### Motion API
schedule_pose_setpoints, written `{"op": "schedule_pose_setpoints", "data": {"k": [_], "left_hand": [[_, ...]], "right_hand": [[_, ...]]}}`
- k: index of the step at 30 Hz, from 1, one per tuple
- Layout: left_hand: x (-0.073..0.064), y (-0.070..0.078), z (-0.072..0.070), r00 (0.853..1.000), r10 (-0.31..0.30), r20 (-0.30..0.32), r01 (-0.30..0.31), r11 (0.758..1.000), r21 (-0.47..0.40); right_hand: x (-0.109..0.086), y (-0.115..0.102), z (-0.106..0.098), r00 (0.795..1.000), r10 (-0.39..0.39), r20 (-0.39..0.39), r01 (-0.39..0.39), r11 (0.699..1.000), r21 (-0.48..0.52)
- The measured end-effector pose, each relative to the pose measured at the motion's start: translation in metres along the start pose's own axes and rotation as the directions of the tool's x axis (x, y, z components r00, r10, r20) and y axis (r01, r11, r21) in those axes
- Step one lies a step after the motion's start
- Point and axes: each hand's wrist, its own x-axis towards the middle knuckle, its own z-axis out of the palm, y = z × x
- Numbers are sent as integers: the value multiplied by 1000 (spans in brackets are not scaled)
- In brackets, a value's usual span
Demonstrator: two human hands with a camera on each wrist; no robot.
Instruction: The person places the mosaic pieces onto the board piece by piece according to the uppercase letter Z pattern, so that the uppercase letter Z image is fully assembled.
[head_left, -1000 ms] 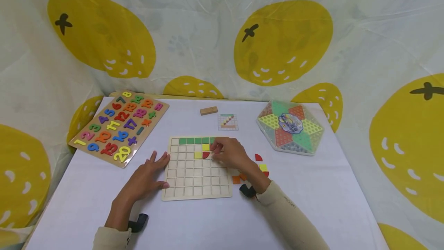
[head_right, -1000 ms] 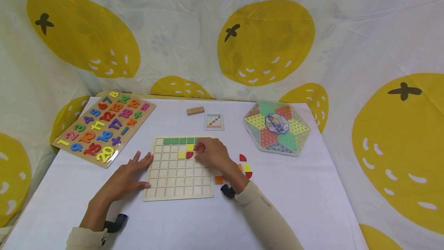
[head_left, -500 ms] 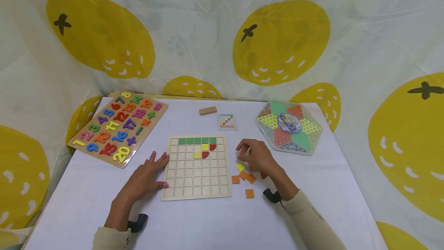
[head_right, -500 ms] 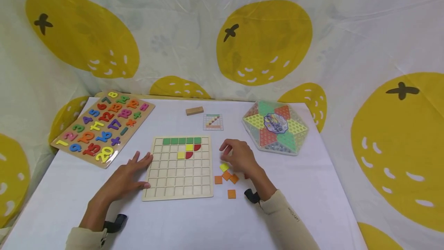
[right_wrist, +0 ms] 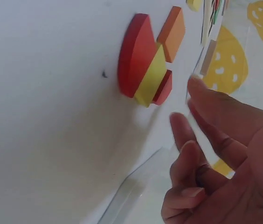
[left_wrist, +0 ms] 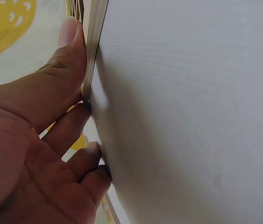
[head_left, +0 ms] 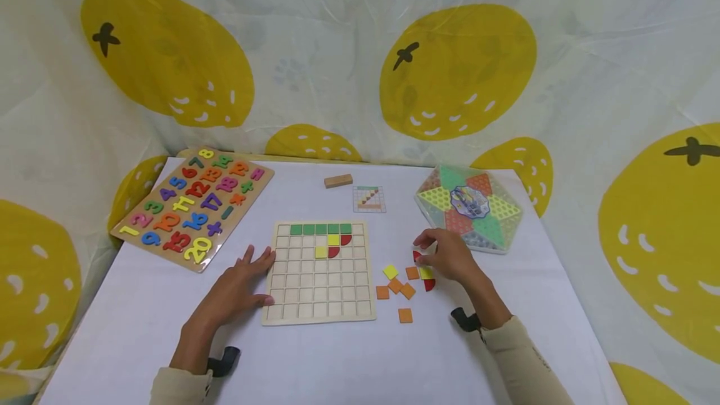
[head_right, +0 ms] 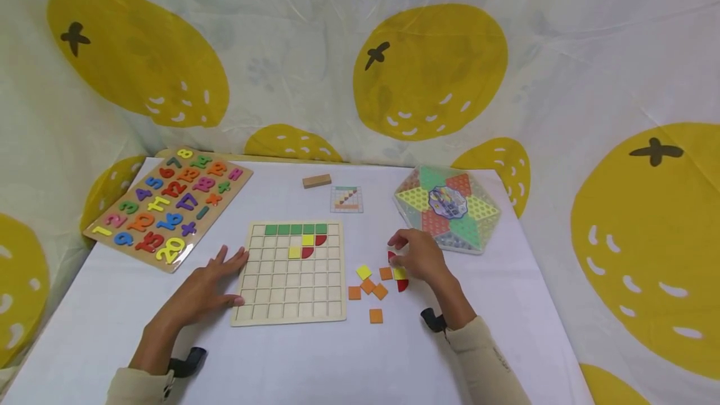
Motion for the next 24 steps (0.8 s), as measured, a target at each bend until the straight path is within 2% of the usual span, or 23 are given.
{"op": "schedule_pose_setpoints", "data": {"k": [6,12,18,24], "left_hand": [[0,-1,0,1000,-1,2,1,1000,5],[0,1,0,1000,-7,6,7,1000,11],[0,2,-1,1000,-7,3,7,1000,6],[-1,4,-1,1000,1,-8,0,1000,10]], "right_hand": [[3,3,10,999,41,16,-40,996,-76],[10,-5,18,999,49,23,-48,998,-37],[17,-17,25,998,-20,57,21,1000,-13],[16,-35,28,992,-118,49,116,992,49]]}}
